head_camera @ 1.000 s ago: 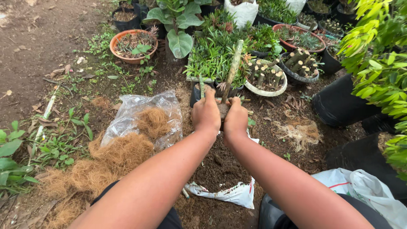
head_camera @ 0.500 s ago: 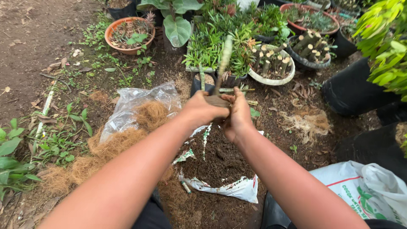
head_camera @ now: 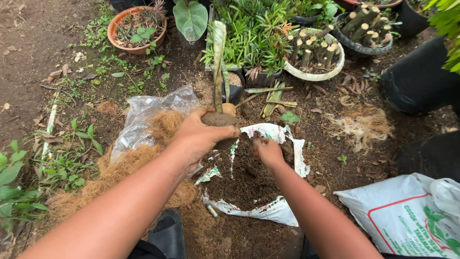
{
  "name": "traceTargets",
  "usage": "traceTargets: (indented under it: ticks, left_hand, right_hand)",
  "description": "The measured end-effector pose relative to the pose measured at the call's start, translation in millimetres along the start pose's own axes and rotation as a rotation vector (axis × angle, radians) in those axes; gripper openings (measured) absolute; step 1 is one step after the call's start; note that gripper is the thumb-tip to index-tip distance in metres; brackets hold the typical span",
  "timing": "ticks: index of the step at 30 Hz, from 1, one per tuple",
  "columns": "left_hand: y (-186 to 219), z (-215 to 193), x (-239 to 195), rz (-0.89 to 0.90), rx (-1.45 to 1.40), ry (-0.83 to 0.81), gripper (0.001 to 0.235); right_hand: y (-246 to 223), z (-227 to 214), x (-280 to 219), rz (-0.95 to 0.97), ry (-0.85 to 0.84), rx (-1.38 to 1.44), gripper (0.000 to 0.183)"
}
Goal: The person holds a plant stem with a root ball and repeatedly wraps a fibrous material around the base, packing soil into the root ball to secure the wrapping. The person continues to add soil and adjust the wrapping around the stem.
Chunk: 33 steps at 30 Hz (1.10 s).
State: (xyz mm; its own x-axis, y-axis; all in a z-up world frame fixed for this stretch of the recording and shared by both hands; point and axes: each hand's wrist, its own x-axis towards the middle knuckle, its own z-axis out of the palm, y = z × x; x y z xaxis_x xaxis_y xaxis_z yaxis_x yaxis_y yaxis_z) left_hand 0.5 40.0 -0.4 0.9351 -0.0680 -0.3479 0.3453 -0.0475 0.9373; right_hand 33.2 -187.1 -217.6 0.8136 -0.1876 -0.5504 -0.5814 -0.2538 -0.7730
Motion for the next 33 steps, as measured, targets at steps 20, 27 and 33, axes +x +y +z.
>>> traceTargets:
  ticks: [20, 27, 33]
  left_hand:
    - [4, 0, -11, 0.023, -0.108, -0.058, 0.077]
    - [-1, 1, -6, -0.002, -0.329, -0.026, 0.080]
    - [6, -3, -10, 0.107, -0.385, -0.127, 0.073]
  right_hand:
    - [88, 32, 17, -0.225, 0.010, -1.007, 0.056]
    - [95, 21, 35, -0.279, 0.045, -0.601, 0.042]
    - [52, -5, 21, -0.244, -0.016, -0.344, 0.031]
